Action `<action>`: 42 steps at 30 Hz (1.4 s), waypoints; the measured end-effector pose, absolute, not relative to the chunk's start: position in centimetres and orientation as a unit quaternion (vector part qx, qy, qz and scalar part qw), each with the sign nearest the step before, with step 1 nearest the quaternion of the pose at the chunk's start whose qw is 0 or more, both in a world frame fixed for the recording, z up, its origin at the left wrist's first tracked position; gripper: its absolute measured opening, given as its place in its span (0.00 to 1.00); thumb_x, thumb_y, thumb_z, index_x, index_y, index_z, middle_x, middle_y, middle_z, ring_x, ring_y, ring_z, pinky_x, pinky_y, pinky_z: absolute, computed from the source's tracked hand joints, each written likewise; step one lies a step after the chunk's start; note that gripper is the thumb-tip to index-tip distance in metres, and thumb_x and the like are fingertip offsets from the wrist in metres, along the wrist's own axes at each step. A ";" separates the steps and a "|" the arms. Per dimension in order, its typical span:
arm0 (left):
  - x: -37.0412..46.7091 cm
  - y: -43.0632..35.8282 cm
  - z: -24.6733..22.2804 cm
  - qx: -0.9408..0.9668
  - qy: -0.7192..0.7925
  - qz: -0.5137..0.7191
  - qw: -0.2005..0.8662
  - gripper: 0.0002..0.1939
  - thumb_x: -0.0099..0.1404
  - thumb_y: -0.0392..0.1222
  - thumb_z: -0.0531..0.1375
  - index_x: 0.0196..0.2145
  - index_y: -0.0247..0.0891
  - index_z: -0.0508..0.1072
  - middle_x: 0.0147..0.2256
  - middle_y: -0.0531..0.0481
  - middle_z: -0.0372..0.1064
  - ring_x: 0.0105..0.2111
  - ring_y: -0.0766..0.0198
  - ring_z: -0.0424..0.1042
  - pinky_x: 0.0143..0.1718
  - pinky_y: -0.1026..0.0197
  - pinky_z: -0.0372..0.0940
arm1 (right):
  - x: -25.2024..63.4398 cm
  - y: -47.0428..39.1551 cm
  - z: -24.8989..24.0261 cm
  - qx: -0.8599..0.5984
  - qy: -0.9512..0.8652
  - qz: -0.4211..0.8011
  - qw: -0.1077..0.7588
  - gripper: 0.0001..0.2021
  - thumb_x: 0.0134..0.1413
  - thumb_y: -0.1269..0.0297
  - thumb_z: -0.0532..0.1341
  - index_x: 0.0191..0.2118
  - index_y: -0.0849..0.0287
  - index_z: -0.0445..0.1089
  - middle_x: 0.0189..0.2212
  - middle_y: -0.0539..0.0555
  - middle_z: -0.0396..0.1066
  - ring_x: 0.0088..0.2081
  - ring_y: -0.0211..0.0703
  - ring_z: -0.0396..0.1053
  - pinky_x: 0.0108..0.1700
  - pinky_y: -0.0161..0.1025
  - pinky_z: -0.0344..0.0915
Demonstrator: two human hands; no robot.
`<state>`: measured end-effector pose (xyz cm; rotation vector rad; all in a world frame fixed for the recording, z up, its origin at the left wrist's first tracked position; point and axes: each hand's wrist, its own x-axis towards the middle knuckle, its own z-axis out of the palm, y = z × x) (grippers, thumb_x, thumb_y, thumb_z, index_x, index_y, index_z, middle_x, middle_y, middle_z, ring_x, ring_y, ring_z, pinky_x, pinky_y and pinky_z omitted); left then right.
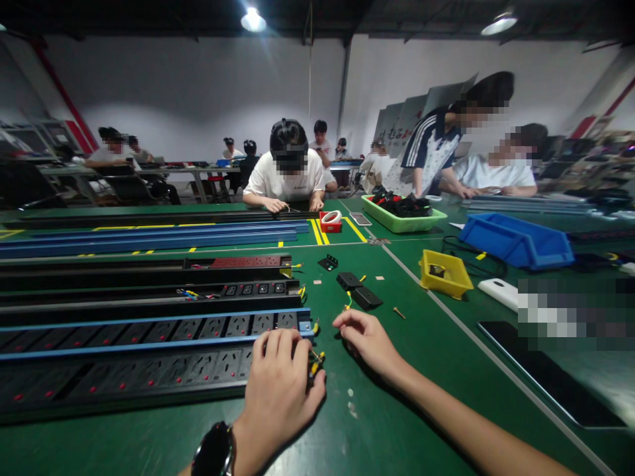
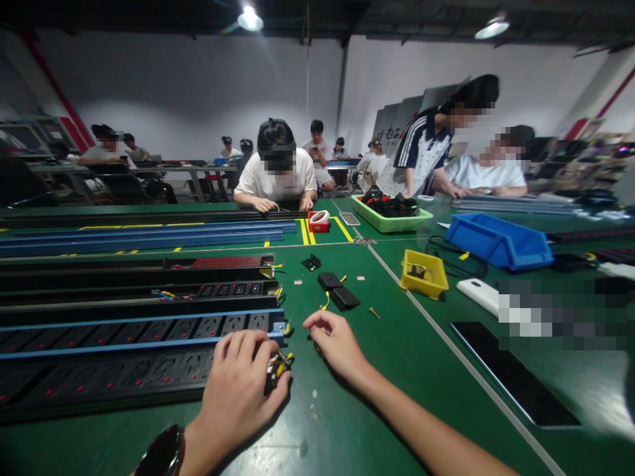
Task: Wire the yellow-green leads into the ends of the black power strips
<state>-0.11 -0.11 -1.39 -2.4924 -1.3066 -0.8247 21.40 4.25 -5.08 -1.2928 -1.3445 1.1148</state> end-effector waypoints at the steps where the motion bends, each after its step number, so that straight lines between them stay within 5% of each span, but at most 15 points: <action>1: -0.1 -0.1 -1.4 -0.846 -0.441 -0.284 0.100 0.12 0.65 0.48 0.62 0.42 0.39 0.75 0.44 0.43 0.71 0.47 0.48 0.67 0.54 0.44 0.58 | 21.4 4.2 -5.1 -0.526 -0.551 0.451 0.466 0.08 0.50 0.62 0.58 0.35 0.57 0.72 0.18 0.43 0.60 0.19 0.36 0.54 0.23 0.34 0.51; 42: 0.0 0.0 -0.9 -0.847 -0.440 -0.272 0.119 0.08 0.66 0.47 0.61 0.37 0.40 0.75 0.47 0.42 0.72 0.52 0.47 0.68 0.60 0.39 0.58 | 21.3 3.8 -5.1 -0.528 -0.644 0.357 0.423 0.11 0.49 0.74 0.57 0.33 0.59 0.77 0.27 0.49 0.71 0.28 0.40 0.64 0.32 0.35 0.58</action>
